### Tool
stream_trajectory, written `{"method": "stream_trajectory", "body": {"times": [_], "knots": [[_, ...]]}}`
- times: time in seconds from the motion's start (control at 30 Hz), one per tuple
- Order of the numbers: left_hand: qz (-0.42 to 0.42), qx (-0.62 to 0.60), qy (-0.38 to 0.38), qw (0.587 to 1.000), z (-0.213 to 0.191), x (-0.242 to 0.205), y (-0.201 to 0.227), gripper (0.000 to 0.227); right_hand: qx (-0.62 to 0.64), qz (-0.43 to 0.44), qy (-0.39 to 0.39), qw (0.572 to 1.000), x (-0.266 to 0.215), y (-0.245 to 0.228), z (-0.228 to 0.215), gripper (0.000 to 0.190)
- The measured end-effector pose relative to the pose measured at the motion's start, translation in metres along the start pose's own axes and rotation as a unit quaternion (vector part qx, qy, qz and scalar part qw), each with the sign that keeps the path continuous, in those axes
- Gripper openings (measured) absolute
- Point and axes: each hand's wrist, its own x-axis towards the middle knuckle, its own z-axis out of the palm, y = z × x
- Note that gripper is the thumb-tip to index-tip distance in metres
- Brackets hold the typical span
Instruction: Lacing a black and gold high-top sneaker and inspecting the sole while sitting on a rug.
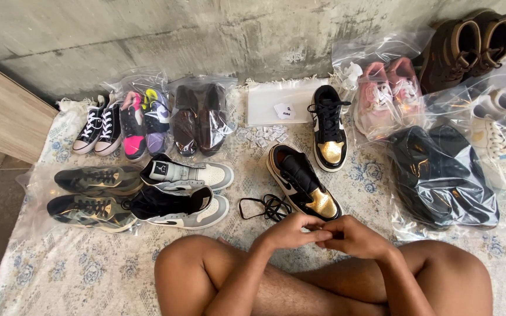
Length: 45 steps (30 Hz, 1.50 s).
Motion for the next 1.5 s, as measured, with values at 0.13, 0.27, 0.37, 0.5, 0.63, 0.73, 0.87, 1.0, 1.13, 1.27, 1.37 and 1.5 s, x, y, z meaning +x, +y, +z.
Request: {"method": "stream_trajectory", "body": {"times": [0.13,0.27,0.37,0.5,0.63,0.73,0.87,1.0,1.13,1.27,1.37,1.5], "knots": [[-0.050,-0.025,-0.029,0.998,-0.013,-0.004,0.008,0.029,-0.001,0.068,0.007,0.998,-0.001,0.016,-0.011,0.013],[-0.052,-0.021,-0.046,0.997,-0.016,-0.006,0.004,0.021,-0.032,0.080,0.043,0.995,0.000,0.019,-0.014,0.010],[-0.051,-0.021,-0.034,0.998,-0.016,-0.007,0.010,0.019,-0.046,0.082,0.056,0.994,0.001,0.022,-0.012,0.010],[-0.057,-0.018,-0.005,0.998,-0.017,-0.006,0.015,0.017,-0.070,0.114,0.068,0.989,0.002,0.022,-0.011,0.009],[-0.052,-0.018,-0.002,0.998,-0.018,-0.006,0.011,0.014,-0.061,0.122,0.083,0.987,0.004,0.017,-0.011,0.008],[-0.052,-0.023,0.020,0.998,-0.019,-0.005,0.012,0.012,-0.033,0.118,0.120,0.985,0.006,0.020,-0.011,0.010],[-0.055,-0.067,0.057,0.995,-0.020,-0.005,0.020,0.011,-0.016,0.107,0.134,0.985,0.007,0.022,-0.013,0.011],[-0.047,-0.054,0.072,0.995,-0.019,-0.002,0.009,0.011,-0.019,0.101,0.126,0.987,0.008,0.028,-0.012,0.010],[-0.047,-0.041,0.085,0.994,-0.018,-0.002,0.006,0.008,-0.035,0.098,0.140,0.985,0.010,0.040,-0.011,0.008],[-0.078,-0.024,0.143,0.986,-0.017,0.003,-0.017,0.009,-0.088,0.122,0.186,0.971,0.016,0.051,-0.014,0.023],[-0.115,0.014,0.197,0.974,-0.020,0.008,-0.058,0.013,-0.150,0.169,0.241,0.944,0.023,0.072,-0.013,0.056],[-0.208,0.073,0.240,0.946,-0.028,0.014,-0.077,0.022,-0.217,0.233,0.236,0.918,0.030,0.085,-0.011,0.091]]}}
